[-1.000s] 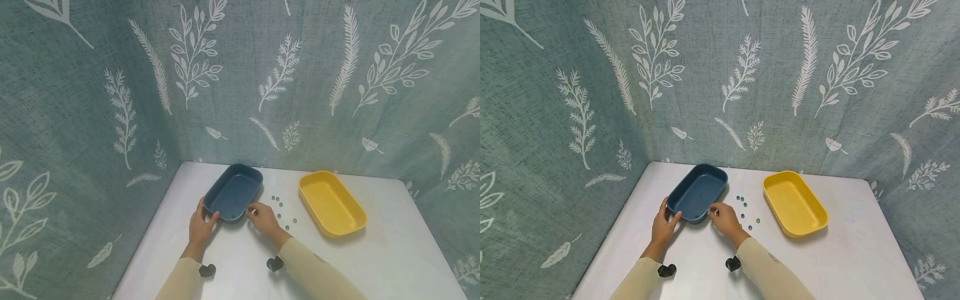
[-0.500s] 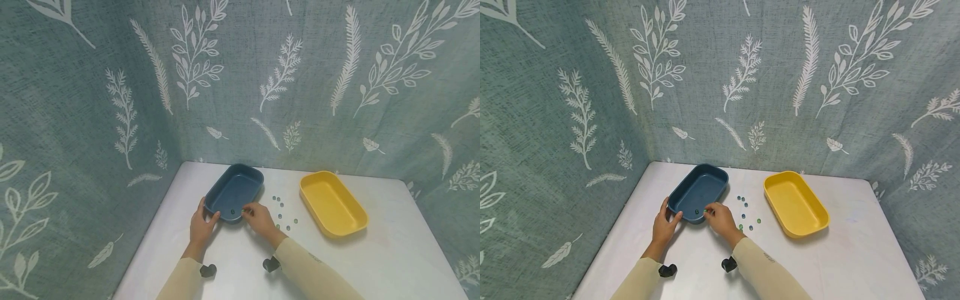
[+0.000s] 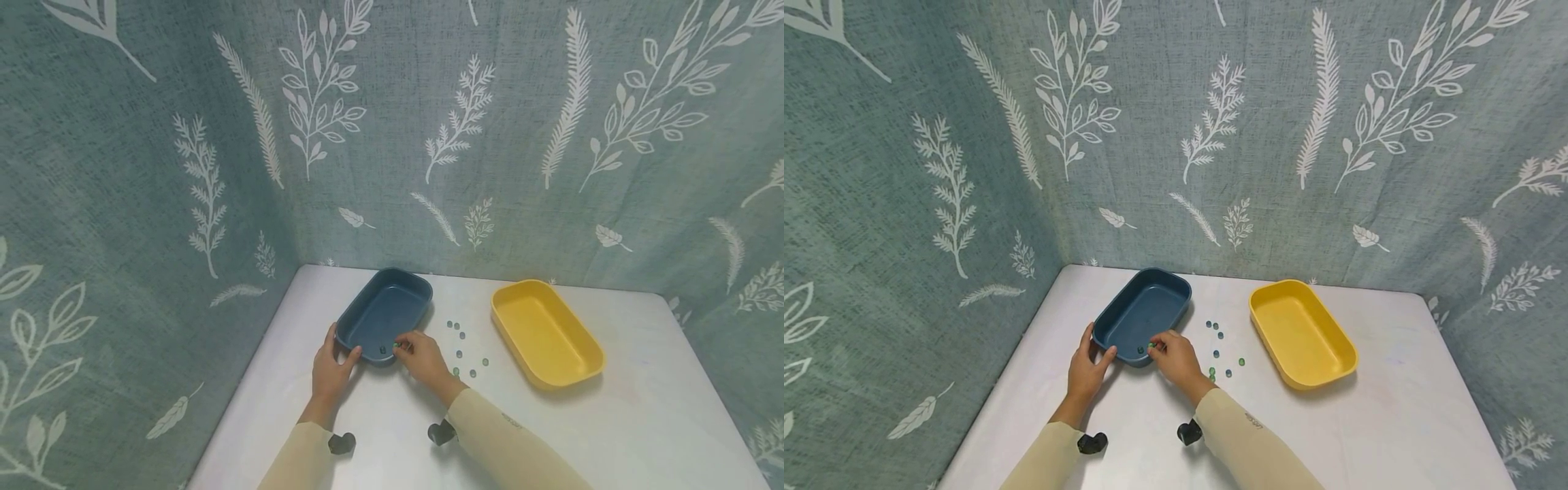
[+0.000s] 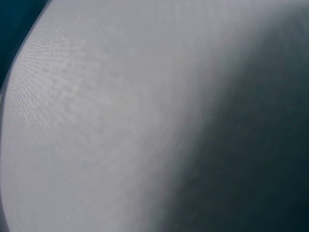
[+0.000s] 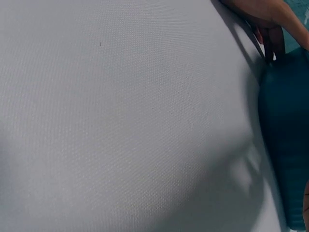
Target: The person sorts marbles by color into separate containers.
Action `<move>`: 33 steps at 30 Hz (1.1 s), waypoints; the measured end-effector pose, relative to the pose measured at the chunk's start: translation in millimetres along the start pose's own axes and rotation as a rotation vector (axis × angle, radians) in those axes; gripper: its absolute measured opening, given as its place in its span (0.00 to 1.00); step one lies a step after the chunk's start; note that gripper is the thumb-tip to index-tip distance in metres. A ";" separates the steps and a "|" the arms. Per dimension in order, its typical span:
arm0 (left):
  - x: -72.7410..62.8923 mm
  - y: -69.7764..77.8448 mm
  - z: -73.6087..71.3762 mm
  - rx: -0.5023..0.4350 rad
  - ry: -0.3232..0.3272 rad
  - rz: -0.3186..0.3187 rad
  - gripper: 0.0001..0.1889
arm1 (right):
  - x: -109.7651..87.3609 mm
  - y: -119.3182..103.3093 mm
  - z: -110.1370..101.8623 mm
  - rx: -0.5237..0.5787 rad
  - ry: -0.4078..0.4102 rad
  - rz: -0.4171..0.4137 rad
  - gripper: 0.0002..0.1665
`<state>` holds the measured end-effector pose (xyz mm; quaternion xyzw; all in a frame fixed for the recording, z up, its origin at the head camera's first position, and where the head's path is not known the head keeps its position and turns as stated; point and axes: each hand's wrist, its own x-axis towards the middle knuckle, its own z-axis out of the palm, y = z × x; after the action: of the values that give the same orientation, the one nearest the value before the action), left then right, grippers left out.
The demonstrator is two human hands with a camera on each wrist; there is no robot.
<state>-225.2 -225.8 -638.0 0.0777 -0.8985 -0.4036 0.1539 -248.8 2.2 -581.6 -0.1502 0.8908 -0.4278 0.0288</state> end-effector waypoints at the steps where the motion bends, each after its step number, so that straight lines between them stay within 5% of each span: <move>1: -0.2 0.7 0.1 0.000 0.000 -0.002 0.46 | -0.3 0.0 -0.2 0.004 0.002 -0.001 0.13; 22: -2.2 3.3 3.2 -0.014 -0.015 0.004 0.46 | -12.9 20.0 -5.1 -0.014 0.012 -0.012 0.12; 33: -0.8 5.7 -1.3 -0.031 -0.013 0.003 0.46 | -34.4 62.5 -50.3 -0.013 0.139 0.008 0.09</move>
<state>-224.1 -222.7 -633.1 0.0714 -0.8932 -0.4179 0.1501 -240.2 86.9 -600.6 -0.1169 0.8940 -0.4313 -0.0324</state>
